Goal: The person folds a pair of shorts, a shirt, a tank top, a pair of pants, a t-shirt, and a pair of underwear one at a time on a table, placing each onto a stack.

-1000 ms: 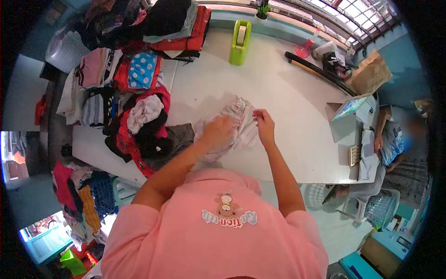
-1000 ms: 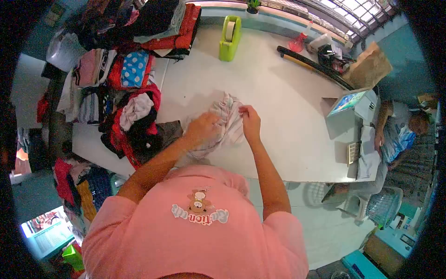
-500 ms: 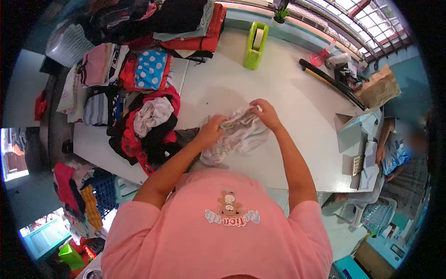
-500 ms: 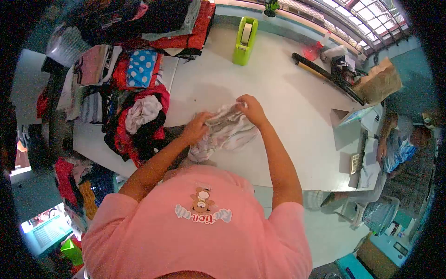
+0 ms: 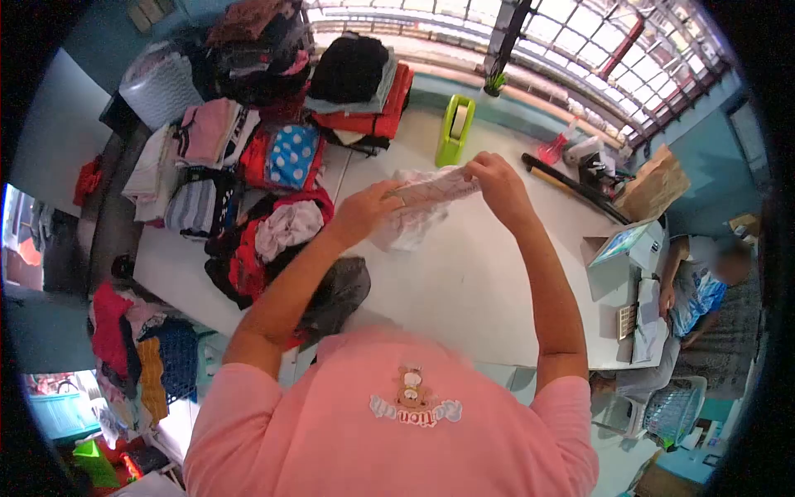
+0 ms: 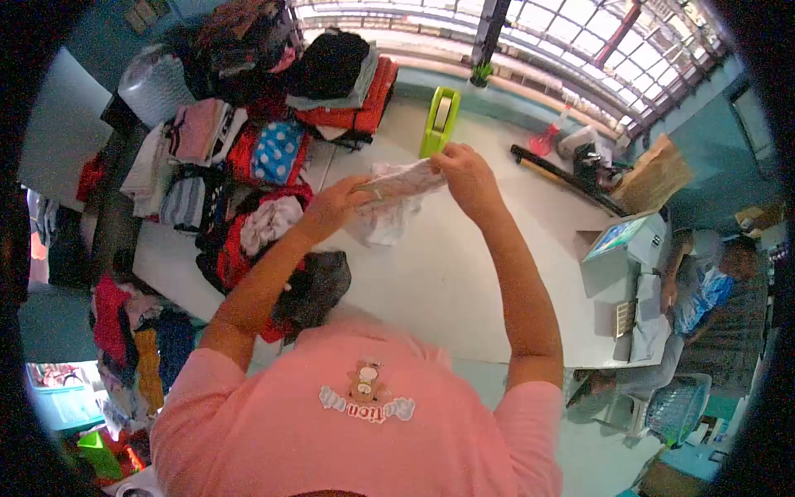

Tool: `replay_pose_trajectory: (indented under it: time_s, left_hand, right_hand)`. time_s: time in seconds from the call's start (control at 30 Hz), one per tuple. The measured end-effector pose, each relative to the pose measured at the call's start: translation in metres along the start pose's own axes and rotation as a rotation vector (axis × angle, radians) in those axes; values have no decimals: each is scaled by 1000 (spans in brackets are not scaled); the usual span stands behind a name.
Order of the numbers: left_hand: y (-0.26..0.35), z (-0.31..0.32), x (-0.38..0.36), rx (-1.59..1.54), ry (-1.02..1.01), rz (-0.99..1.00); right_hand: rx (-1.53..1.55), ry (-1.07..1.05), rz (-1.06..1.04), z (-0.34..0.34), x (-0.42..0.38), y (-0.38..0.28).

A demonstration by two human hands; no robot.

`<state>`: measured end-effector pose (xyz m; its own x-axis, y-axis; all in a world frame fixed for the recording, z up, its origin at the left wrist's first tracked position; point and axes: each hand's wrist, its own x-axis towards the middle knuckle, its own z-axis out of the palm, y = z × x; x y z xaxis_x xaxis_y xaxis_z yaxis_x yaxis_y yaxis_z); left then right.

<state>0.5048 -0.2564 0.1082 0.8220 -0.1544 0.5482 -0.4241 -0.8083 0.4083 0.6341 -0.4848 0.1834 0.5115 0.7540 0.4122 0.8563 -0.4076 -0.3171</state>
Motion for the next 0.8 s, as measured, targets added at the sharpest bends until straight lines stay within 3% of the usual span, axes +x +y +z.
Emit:
replay_pose_trajectory:
  time_s: [0.03,0.07,0.13,0.17,0.23,0.3,0.37,0.43,0.5,0.6,0.73,0.8]
  left_hand:
    - [-6,-16,4,131,-207,47]
    - [-16,-34,8,143,-189,65]
    - [-30,-66,19,199,-309,-210]
    - [-28,-72,27,212,-294,-197]
    - [-6,-84,44,138,-44,-22]
    - [20,-73,61,84,-73,36]
    - [41,-51,74,8,-108,162]
    - [52,-26,81,15,-136,148]
    - [53,-10,83,21,-167,127]
    - [38,5,78,100,-229,114]
    - [19,-25,83,301,-345,-4]
    - [2,-50,88,284,-253,103]
  right_hand:
    - [-146,30,-65,-11,-1,10]
    - [-226,19,-42,-19,-3,25]
    - [-218,-31,105,-41,-5,38]
    - [-229,-11,96,-47,1,39]
    - [-226,18,-61,-58,5,33]
    - [-294,-59,-43,-59,14,21]
    - [-295,-51,-226,-55,25,10]
    - [-326,-106,-259,-62,33,-8]
    - [-316,-25,-332,-68,38,-20]
    - [-218,-8,-283,-75,38,-22]
    - [-265,-63,-264,-82,28,-8]
    - [-295,-111,-246,-75,20,12]
